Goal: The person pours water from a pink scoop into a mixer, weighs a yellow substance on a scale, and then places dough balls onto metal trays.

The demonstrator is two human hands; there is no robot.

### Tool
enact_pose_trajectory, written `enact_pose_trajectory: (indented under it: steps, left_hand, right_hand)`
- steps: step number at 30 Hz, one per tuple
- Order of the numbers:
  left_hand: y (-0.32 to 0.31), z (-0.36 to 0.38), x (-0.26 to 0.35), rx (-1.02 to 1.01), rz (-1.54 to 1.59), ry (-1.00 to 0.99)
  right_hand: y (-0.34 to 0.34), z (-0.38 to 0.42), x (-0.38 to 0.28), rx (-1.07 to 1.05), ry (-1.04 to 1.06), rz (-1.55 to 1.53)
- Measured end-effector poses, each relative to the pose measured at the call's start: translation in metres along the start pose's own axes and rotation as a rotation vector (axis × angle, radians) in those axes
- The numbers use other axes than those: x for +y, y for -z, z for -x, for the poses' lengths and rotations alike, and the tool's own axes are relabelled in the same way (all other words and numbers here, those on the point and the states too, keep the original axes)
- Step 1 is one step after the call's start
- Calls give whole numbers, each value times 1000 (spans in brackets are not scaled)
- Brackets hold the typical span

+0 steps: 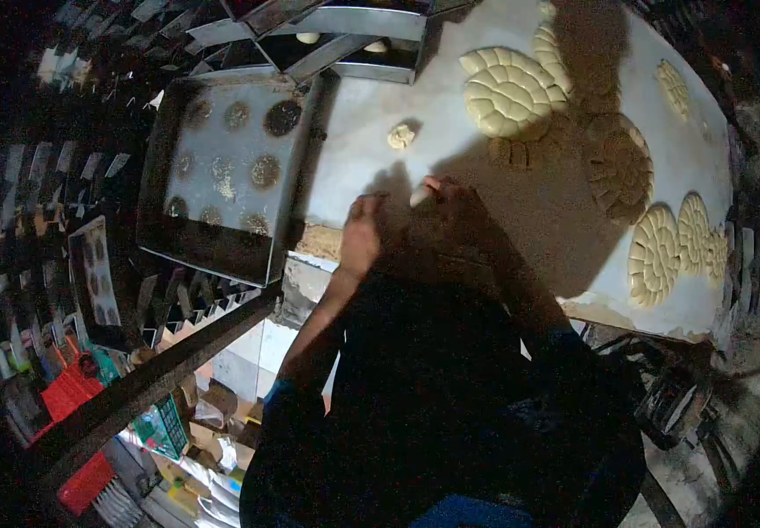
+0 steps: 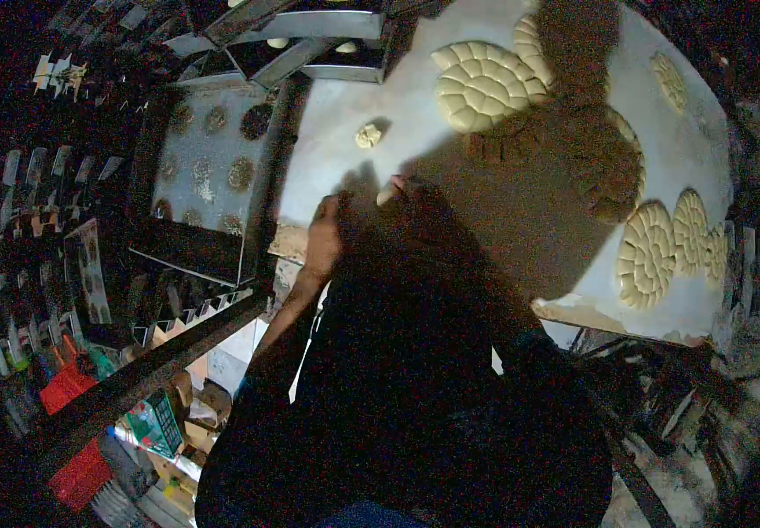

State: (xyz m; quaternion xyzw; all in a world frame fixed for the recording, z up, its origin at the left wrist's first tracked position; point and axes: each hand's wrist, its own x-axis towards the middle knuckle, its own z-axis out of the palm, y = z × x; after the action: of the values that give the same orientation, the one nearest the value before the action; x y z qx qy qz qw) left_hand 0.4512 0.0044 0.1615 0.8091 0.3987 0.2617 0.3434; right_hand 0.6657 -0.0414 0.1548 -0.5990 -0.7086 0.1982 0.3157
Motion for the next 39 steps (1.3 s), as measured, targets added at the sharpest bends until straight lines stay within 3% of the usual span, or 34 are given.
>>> enact_pose_trajectory:
  steps: [2,3,4,5,7,8,10,11,13,14,15,17,18,19,21,23,25,26,28,29,31,35,39]
  left_hand:
    - [-25,-12,0,-124,98,105]
    - [-40,-14,-4,-90,-346,-229]
    - [-66,-27,-13,-285,-26,194]
    - [-93,-30,-45,-169,-313,-399]
    - [-140,-24,-38,383,914,-381]
    - [-116,-30,-35,429,899,-388]
    - [-44,-37,-15,-334,345,193]
    - [-27,-35,-11,-301,348,204]
    - [0,-22,-3,-66,1102,215]
    - [25,-23,16,74,1084,297]
    - [43,-24,15,62,1029,379]
    - [73,-21,20,242,1288,484]
    - [85,-20,17,317,1573,507]
    - [98,-16,6,342,1647,465]
    - [143,-2,2,453,1592,553]
    - [174,22,-23,580,1220,491]
    - [203,40,-52,868,825,251]
    - [217,50,-72,1013,582,229]
    - [234,63,-110,1236,514,253]
    - [243,69,-132,1282,376,283]
    - [247,74,-152,1274,280,329]
    - [256,73,-150,1117,-162,309]
    - [257,74,-149,1082,-273,302]
  right_hand:
    - [8,-2,-1,-96,-46,60]
    - [14,2,-4,25,-38,148]
    - [20,6,-7,142,-20,234]
    - [26,9,-10,129,15,241]
    - [37,16,-16,78,-153,62]
    - [40,14,-18,50,-236,-26]
    - [40,13,-24,54,-230,-128]
    - [37,7,-26,75,-270,-230]
    - [21,-26,-65,54,-203,-350]
    - [12,-41,-90,56,-159,-469]
    - [3,-55,-109,33,-153,-469]
    - [-14,-87,-144,33,116,-323]
    - [-22,-101,-161,11,130,-321]
    - [-30,-113,-178,29,156,-284]
    - [-47,-130,-198,13,189,-246]
    - [-67,-142,-210,-90,-144,-607]
    - [-86,-162,-220,-77,44,-482]
    - [-98,-169,-219,-206,93,-467]
    - [-127,-175,-212,-440,96,-438]
    - [-133,-182,-221,-470,231,-182]
    - [-166,-181,-212,-462,323,-60]
    - [-177,-178,-212,-568,308,10]
    - [-178,-174,-205,-593,337,53]
